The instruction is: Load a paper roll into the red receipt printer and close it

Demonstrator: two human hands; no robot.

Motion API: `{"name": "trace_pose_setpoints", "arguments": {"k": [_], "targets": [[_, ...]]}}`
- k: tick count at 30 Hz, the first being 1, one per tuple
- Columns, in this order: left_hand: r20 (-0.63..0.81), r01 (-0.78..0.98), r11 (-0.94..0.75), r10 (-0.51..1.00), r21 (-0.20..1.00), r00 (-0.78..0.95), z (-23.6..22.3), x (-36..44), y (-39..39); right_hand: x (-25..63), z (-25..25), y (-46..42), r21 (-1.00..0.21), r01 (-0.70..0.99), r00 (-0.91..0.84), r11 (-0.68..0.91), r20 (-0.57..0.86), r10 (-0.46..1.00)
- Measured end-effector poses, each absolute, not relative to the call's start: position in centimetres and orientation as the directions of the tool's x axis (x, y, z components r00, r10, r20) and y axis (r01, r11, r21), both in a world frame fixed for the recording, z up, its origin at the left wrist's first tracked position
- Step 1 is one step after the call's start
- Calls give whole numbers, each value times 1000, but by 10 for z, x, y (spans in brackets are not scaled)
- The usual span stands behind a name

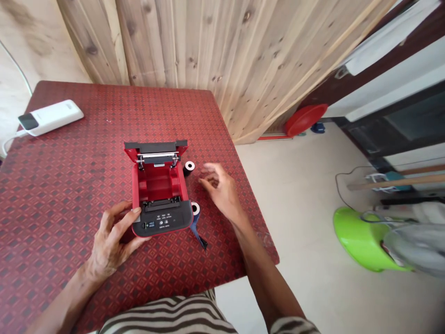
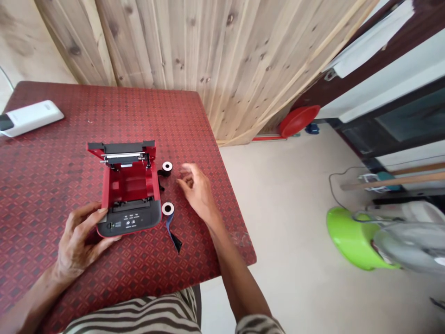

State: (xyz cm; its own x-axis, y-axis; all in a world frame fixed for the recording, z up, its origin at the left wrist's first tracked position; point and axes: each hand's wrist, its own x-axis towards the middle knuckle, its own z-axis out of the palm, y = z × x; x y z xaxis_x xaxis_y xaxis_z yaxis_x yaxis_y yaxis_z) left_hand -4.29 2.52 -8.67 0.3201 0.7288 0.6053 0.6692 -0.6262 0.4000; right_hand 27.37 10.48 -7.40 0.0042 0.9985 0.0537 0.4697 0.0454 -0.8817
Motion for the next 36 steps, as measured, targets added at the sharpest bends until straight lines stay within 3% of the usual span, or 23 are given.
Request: {"name": "trace_pose_setpoints", "arguments": {"k": [3, 5, 10, 14, 19, 23, 26, 31, 36], "targets": [[601, 661, -625, 734, 416, 316, -86, -42, 25, 284, -57, 72, -864, 504, -219, 3, -124, 968], [598, 656, -625, 737, 423, 316, -86, -42, 25, 279, -55, 57, -860, 510, -304, 24, -154, 940], [597, 666, -626, 733, 406, 325, -88, -41, 23, 265, -65, 45, -849, 517, -253, 108, -30, 967], [587, 663, -620, 743, 421, 322, -91, -41, 21, 275, -27, 49, -805, 548, -262, 226, 91, 961], [571, 646, -613, 757, 455, 317, -91, -41, 20, 239, 32, 73, -564, 601, -538, 567, 239, 808], [554, 635, -604, 771, 482, 313, -92, -41, 19, 186, 28, 101, -289, 706, -675, 647, 3, 738], [544, 622, -602, 777, 501, 315, -93, -41, 19, 165, 16, 114, -189, 734, -678, 652, -154, 718], [543, 614, -602, 780, 512, 311, -94, -42, 19, 159, 6, 128, -215, 749, -662, 627, -260, 702], [548, 633, -605, 773, 484, 319, -95, -42, 19, 158, 5, 133, -249, 751, -660, 611, -276, 699]]}}
